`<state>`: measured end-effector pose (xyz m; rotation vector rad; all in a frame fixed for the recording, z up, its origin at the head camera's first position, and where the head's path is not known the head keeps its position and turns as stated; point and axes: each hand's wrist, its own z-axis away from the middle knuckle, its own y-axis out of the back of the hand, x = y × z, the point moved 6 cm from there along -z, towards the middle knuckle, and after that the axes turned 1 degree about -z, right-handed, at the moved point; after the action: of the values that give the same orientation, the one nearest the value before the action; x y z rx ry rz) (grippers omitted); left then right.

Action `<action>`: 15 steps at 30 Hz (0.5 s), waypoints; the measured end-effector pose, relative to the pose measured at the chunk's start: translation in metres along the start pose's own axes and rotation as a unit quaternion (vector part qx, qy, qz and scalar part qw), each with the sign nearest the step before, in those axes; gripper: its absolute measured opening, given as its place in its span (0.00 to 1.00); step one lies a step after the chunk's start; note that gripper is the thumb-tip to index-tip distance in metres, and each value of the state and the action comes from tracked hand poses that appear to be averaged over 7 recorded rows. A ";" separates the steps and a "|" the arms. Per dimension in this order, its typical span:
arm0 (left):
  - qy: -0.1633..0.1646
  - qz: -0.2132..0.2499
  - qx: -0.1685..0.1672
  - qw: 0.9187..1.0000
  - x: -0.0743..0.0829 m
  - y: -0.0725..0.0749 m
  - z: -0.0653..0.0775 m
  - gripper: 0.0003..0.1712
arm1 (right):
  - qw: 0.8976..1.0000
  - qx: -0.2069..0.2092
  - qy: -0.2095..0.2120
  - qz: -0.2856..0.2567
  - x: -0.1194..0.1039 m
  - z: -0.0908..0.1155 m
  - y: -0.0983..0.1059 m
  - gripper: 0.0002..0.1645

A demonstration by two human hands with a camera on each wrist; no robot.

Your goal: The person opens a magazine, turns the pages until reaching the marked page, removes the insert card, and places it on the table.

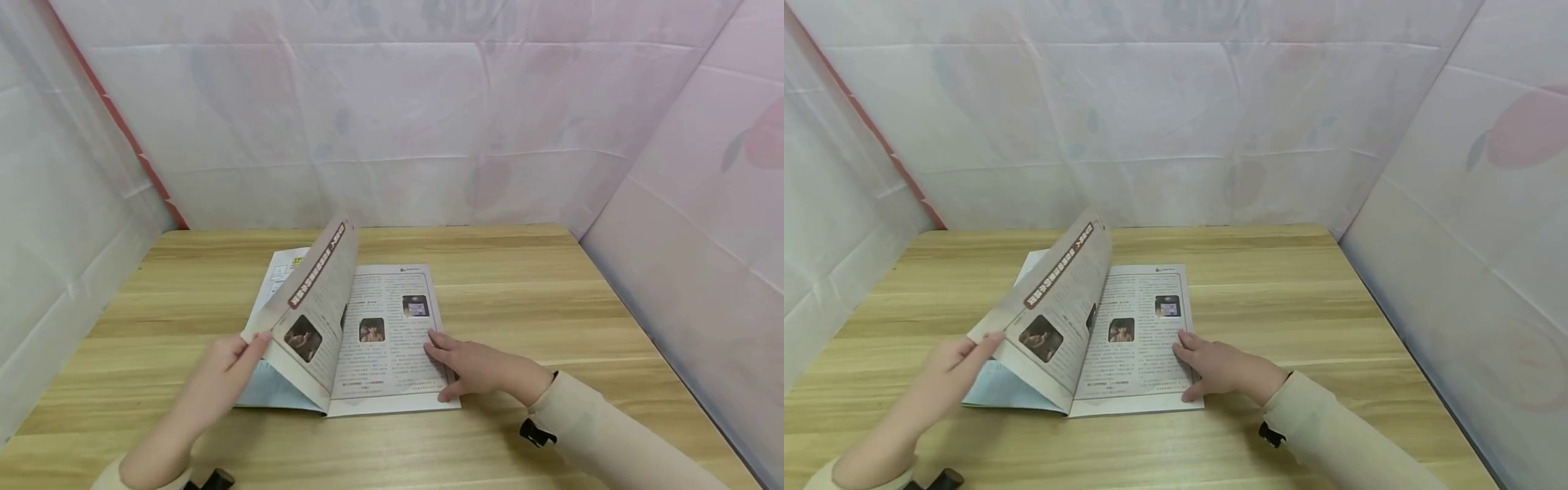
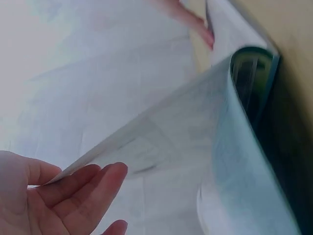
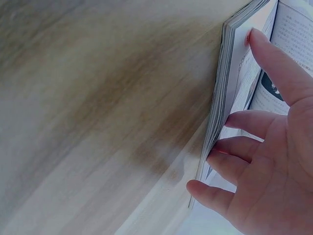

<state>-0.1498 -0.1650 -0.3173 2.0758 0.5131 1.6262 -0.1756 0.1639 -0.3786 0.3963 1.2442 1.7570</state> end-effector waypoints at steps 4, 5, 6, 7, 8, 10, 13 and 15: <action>0.011 -0.013 0.004 1.000 -0.017 0.020 0.003 0.16 | 1.000 -0.003 -0.003 0.000 0.000 0.000 0.000 0.51; 0.017 -0.031 0.002 0.999 -0.021 0.024 0.004 0.17 | 1.000 -0.004 -0.004 0.002 -0.001 0.000 0.000 0.51; 0.021 -0.047 -0.001 0.999 -0.026 0.028 0.005 0.18 | 1.000 -0.005 -0.006 0.001 -0.001 0.000 0.001 0.51; 0.028 -0.066 -0.007 0.997 -0.032 0.032 0.007 0.18 | 1.000 -0.006 -0.007 0.002 -0.001 0.000 0.001 0.51; 0.035 -0.084 -0.014 0.996 -0.037 0.034 0.008 0.19 | 1.000 -0.007 -0.010 0.003 -0.001 0.000 0.001 0.51; 0.040 -0.134 -0.026 0.990 -0.048 0.038 0.011 0.20 | 1.000 -0.008 -0.011 0.005 -0.001 0.001 0.002 0.51; 0.045 -0.202 -0.048 0.977 -0.064 0.038 0.013 0.20 | 1.000 -0.010 -0.016 0.006 -0.002 0.001 0.002 0.51; 0.045 -0.251 -0.071 0.964 -0.074 0.036 0.013 0.20 | 1.000 -0.013 -0.019 0.007 -0.001 0.001 0.002 0.51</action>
<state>-0.1537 -0.2368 -0.3591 1.6022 0.8466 1.4071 -0.1749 0.1632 -0.3764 0.4235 1.1934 1.7680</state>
